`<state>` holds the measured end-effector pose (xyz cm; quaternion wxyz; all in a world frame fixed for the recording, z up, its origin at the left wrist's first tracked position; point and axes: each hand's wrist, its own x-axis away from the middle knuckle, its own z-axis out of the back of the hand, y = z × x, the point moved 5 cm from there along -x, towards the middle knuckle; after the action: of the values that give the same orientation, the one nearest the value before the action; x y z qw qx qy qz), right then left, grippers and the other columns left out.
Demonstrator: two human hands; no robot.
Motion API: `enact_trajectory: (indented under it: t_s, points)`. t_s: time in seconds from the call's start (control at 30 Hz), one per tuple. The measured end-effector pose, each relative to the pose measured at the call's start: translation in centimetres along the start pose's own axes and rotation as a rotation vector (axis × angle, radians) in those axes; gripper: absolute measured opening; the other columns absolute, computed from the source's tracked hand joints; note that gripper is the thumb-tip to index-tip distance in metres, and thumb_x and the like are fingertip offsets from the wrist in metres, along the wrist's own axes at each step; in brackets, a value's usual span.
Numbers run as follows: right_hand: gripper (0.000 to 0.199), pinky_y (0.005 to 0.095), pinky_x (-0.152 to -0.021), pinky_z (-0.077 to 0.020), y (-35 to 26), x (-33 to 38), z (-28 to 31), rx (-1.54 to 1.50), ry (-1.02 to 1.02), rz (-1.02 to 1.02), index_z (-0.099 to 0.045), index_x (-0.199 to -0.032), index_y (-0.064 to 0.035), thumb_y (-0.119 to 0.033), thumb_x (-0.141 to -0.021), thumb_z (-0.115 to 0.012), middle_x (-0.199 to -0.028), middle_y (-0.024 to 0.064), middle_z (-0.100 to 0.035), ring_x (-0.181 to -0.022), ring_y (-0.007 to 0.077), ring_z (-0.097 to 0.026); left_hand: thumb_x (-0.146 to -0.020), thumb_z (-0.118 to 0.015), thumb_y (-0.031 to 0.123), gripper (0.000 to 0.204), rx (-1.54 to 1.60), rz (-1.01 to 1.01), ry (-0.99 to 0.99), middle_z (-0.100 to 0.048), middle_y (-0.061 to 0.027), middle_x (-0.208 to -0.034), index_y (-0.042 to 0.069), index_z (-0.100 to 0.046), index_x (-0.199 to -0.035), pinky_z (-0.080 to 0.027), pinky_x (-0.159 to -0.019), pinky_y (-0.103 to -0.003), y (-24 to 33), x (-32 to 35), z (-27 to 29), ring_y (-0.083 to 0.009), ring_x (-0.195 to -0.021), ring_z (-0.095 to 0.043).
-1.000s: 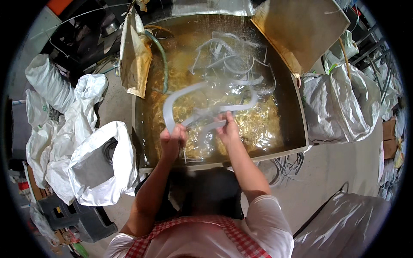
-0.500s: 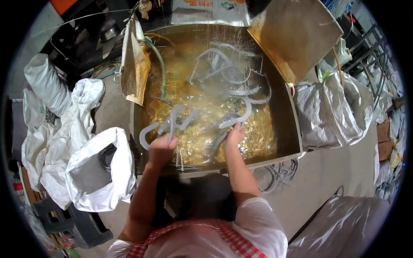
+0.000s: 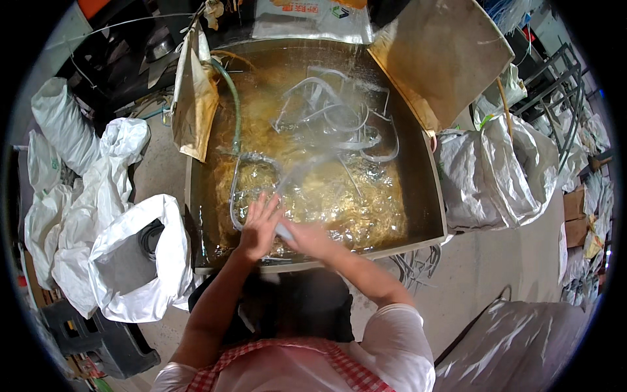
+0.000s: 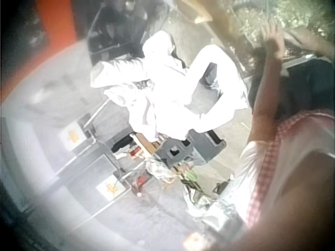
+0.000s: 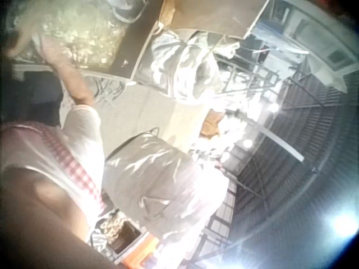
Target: The person rinses plastic frame components in a basin of water and places them into a white sack.
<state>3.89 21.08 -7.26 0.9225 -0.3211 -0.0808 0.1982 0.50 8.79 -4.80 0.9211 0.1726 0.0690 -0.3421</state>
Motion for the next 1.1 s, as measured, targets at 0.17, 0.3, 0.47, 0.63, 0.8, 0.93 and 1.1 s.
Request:
enact_trajectory:
  t_s: [0.17,0.3,0.47,0.63,0.8,0.93,1.1]
  points:
    - [0.042,0.0374,-0.072,-0.0478,0.9,-2.6,2.5,-0.337,0.144,0.077,-0.050,-0.113,-0.0059,-0.032,-0.081,-0.058,-0.091,0.0145,-0.060,-0.084,0.0284,-0.058,-0.076,-0.057,0.011,0.015,0.083,0.251,-0.314,-0.059,-0.0168,-0.090,0.004,-0.060,-0.089,-0.044,-0.083,-0.046,-3.9,0.6,-2.1,-0.0335,-0.092,-0.056]
    - [0.026,0.0374,-0.079,-0.0449,14.1,-4.2,7.1,-0.228,0.593,-0.522,-0.056,-0.101,-0.0043,-0.018,-0.079,-0.060,-0.097,0.0113,-0.060,-0.094,0.0242,-0.055,-0.082,-0.056,0.014,0.012,0.421,0.535,0.031,-0.057,-0.0133,-0.071,0.002,-0.056,-0.083,-0.049,-0.064,-0.042,-4.8,1.3,0.4,-0.0286,-0.067,-0.060]
    - [0.036,0.0415,-0.090,-0.0379,24.9,-5.6,8.9,0.491,0.481,-0.431,-0.050,-0.116,-0.0065,-0.010,-0.080,-0.049,-0.116,0.0141,-0.053,-0.110,0.0298,-0.046,-0.088,-0.053,0.017,0.013,1.283,1.193,0.286,-0.050,-0.0056,-0.069,0.004,-0.050,-0.087,-0.049,-0.058,-0.035,-7.8,2.2,0.0,-0.0197,-0.062,-0.058]
    - [0.042,0.0402,-0.101,-0.0285,27.0,-11.0,8.1,0.806,0.196,-0.271,-0.043,-0.123,-0.0065,-0.008,-0.081,-0.043,-0.128,0.0116,-0.044,-0.120,0.0283,-0.038,-0.082,-0.056,0.010,0.021,1.517,1.148,0.345,-0.050,-0.0077,-0.075,0.005,-0.041,-0.096,-0.050,-0.057,-0.036,-12.3,5.9,-3.6,-0.0198,-0.061,-0.057]
    - [0.034,0.0424,-0.093,-0.0367,29.3,-12.7,5.7,0.817,-0.014,-0.305,-0.045,-0.118,-0.0057,-0.010,-0.086,-0.036,-0.097,0.0139,-0.062,-0.095,0.0326,-0.056,-0.073,-0.063,0.003,0.084,1.037,1.510,0.406,-0.048,-0.0133,-0.108,0.003,-0.012,-0.139,-0.046,-0.076,-0.031,-12.5,8.6,-3.9,-0.0199,-0.091,-0.054]
    - [0.027,0.0423,-0.073,-0.0466,28.9,-10.8,1.6,0.414,-0.088,-0.337,-0.051,-0.103,-0.0054,-0.021,-0.082,-0.049,-0.083,0.0169,-0.062,-0.077,0.0355,-0.059,-0.067,-0.065,0.001,0.086,0.507,1.066,0.371,-0.029,-0.0168,-0.130,-0.003,-0.014,-0.137,-0.034,-0.096,-0.034,-11.4,6.4,-2.3,-0.0243,-0.114,-0.038]
    - [0.039,0.0406,-0.062,-0.0463,18.1,-8.6,6.0,0.106,0.209,-0.471,-0.054,-0.090,-0.0054,-0.036,-0.069,-0.067,-0.077,0.0191,-0.061,-0.071,0.0338,-0.060,-0.073,-0.060,0.000,0.062,0.950,0.896,0.303,-0.041,-0.0165,-0.123,-0.005,-0.032,-0.128,-0.039,-0.091,-0.031,-7.8,3.3,-2.0,-0.0224,-0.110,-0.046]
